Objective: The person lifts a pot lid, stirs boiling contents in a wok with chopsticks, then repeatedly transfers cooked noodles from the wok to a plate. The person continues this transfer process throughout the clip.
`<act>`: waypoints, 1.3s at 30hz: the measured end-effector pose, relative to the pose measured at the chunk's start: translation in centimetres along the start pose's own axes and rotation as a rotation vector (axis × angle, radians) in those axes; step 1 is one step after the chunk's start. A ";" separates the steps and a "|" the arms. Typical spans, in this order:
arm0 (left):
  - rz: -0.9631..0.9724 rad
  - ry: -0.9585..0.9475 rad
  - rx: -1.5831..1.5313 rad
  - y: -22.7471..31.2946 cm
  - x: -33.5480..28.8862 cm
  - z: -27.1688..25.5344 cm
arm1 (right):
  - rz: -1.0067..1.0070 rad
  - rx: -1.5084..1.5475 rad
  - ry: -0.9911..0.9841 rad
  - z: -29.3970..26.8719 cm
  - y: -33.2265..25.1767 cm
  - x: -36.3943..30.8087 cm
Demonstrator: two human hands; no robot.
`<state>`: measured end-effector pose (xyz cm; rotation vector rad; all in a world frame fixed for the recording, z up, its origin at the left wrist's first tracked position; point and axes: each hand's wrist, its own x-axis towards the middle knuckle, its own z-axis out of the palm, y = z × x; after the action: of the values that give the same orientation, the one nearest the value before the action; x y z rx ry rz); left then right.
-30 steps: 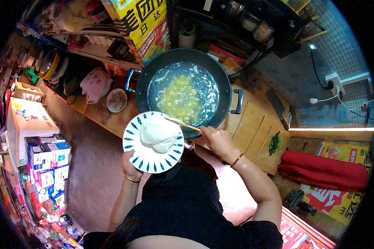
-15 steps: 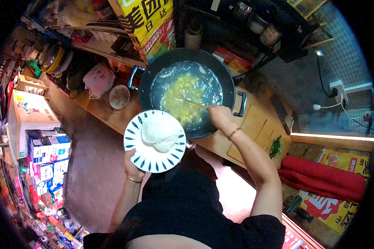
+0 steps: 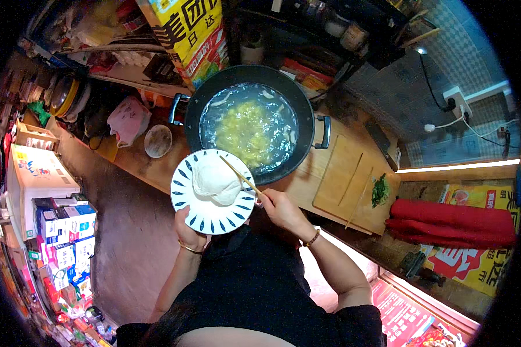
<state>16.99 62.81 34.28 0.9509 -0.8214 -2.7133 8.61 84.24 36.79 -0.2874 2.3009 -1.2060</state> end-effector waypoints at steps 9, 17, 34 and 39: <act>0.017 -0.030 -0.020 0.2 0.2 -0.3 | -0.050 -0.202 0.150 0.6 0.3 -0.1; -0.009 -0.029 0.027 0.7 0.5 -0.4 | -0.276 -0.303 0.120 -2.0 2.7 1.8; -0.079 -0.005 0.015 1.9 0.1 0.5 | -0.497 -0.667 -0.021 -8.0 3.3 7.6; -0.047 -0.005 -0.020 1.3 0.3 0.7 | -0.277 -0.927 -0.030 -7.3 4.9 11.2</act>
<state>16.25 61.90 35.31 0.9717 -0.7817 -2.7590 -4.51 87.58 32.27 -0.9545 2.7002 -0.1417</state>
